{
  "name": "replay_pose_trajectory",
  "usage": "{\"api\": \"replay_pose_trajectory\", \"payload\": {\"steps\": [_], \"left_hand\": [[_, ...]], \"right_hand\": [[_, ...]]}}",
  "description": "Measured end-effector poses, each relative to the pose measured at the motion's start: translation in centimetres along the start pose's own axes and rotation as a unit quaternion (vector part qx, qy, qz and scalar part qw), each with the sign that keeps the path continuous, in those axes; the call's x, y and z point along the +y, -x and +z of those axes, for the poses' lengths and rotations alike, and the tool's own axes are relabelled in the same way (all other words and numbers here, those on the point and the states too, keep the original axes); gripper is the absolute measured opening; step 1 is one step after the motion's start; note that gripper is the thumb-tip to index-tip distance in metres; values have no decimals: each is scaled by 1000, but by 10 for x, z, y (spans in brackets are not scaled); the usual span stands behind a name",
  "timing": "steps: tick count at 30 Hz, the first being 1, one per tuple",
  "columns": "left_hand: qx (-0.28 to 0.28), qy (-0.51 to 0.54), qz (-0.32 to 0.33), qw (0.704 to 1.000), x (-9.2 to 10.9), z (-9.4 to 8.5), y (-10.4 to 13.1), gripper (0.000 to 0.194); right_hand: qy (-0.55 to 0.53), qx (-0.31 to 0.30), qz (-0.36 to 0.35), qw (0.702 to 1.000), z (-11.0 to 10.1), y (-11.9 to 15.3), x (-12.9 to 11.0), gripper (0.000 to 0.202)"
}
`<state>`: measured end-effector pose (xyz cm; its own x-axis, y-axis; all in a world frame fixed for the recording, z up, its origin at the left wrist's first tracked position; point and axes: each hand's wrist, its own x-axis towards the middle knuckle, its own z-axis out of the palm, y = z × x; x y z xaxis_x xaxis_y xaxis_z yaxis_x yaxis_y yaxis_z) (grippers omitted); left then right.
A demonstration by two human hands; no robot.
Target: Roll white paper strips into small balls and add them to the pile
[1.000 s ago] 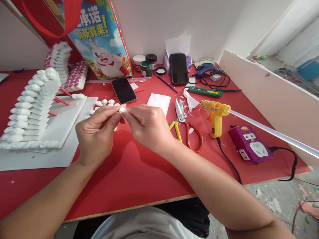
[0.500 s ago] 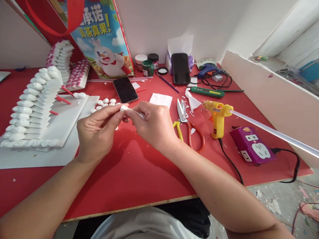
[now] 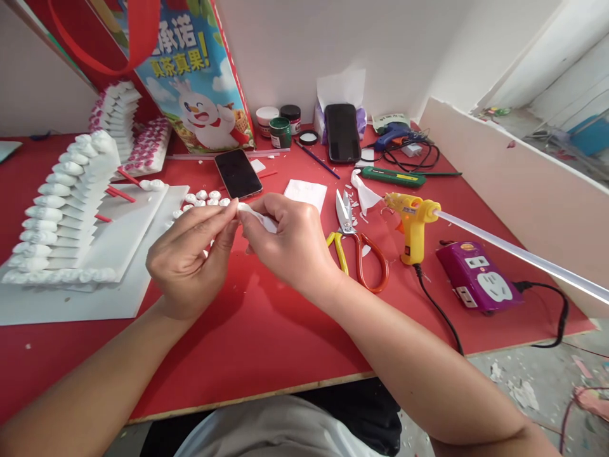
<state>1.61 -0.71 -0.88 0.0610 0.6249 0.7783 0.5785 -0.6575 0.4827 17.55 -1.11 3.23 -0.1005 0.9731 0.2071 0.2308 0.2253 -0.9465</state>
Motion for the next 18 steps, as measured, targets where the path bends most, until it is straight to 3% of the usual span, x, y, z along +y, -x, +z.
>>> {"api": "replay_pose_trajectory", "payload": {"steps": [6, 9, 11, 14, 18], "left_hand": [[-70, 131, -105, 983, -6, -5, -7, 19], [-111, 133, -105, 979, -8, -6, -10, 19], [-105, 117, -80, 984, -8, -6, -10, 18], [-83, 100, -58, 990, -6, -7, -10, 16], [-97, 114, -107, 983, -4, -9, -11, 14]], "right_hand": [[37, -49, -31, 998, -4, -6, 9, 28], [44, -56, -39, 997, -4, -7, 13, 32], [10, -58, -31, 998, -5, -7, 13, 35], [-96, -93, 35, 990, -7, -11, 10, 42], [-254, -161, 200, 933, -13, -21, 9, 53]]}}
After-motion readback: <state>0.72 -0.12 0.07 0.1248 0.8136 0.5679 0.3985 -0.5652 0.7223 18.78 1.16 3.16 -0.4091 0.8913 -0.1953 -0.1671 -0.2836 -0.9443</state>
